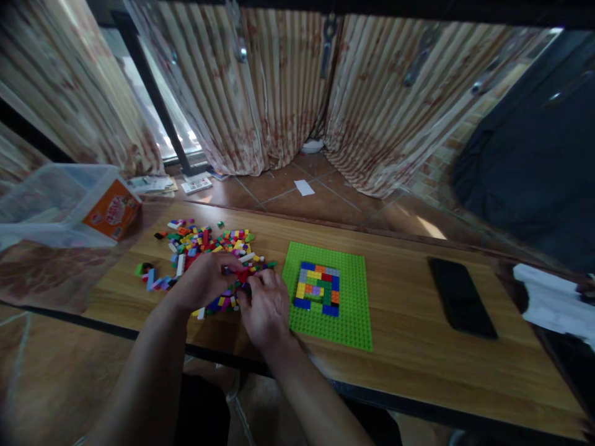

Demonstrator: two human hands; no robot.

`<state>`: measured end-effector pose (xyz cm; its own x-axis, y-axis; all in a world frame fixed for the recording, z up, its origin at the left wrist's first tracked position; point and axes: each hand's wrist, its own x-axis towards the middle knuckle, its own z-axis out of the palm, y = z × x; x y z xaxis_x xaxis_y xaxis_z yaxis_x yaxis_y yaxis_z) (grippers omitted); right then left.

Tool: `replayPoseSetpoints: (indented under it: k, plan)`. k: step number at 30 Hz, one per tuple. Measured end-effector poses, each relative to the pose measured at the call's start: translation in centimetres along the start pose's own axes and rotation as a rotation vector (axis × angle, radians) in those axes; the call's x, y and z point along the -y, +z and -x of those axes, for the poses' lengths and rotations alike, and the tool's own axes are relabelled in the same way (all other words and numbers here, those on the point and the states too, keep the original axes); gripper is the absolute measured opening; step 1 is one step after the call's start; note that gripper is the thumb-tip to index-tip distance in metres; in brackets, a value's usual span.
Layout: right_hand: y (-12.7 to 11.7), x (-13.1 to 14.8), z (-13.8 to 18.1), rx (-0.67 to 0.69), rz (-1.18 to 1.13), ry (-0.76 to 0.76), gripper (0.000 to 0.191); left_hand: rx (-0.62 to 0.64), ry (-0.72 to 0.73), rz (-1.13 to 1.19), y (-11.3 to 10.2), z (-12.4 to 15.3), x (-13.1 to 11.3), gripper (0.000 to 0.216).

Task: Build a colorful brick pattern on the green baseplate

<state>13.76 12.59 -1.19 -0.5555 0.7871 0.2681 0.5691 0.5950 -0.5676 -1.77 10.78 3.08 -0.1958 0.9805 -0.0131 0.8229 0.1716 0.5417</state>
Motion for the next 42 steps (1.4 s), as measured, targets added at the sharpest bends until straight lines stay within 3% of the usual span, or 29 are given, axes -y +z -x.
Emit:
replayPoseSetpoints:
  k: [4, 11, 16, 21, 25, 29, 33, 38, 42]
  plan:
    - [0.3, 0.4, -0.3, -0.007, -0.012, 0.084, 0.008, 0.002, -0.023, 0.035, 0.1, -0.2, 0.4, 0.025]
    - [-0.4, 0.3, -0.1, -0.064, -0.173, 0.080, 0.013, -0.017, 0.008, 0.086, -0.6, 0.0, 0.0, 0.023]
    - [-2.6, -0.4, 0.0, -0.125, -0.493, 0.122, 0.013, -0.071, 0.058, 0.166, -0.3, -0.2, -0.6, 0.026]
    - [-5.8, -3.2, 0.3, -0.275, -0.636, 0.236, 0.007, -0.046, 0.164, 0.277, 0.8, -0.5, -2.1, 0.023]
    - [-8.0, -5.4, 0.9, -0.263, -0.716, 0.426, 0.016, -0.023, 0.149, 0.308, 1.5, -0.6, -3.4, 0.023]
    - [-9.3, -6.7, 1.4, -0.254, -0.726, 0.466, 0.022, -0.004, 0.146, 0.321, 1.8, -0.7, -3.8, 0.023]
    - [-9.6, -7.8, 1.8, -0.264, -0.636, 0.466, 0.021, -0.094, 0.124, 0.362, 0.7, -1.0, -2.1, 0.022]
    - [-8.5, -7.8, 2.3, -0.211, -0.557, 0.346, 0.020, -0.337, -0.076, 0.391, -1.6, -0.8, 1.5, 0.026]
    - [-6.9, -5.9, 2.3, -0.155, -0.437, 0.187, 0.014, -0.271, -0.173, 0.288, -2.4, -0.2, 2.7, 0.025]
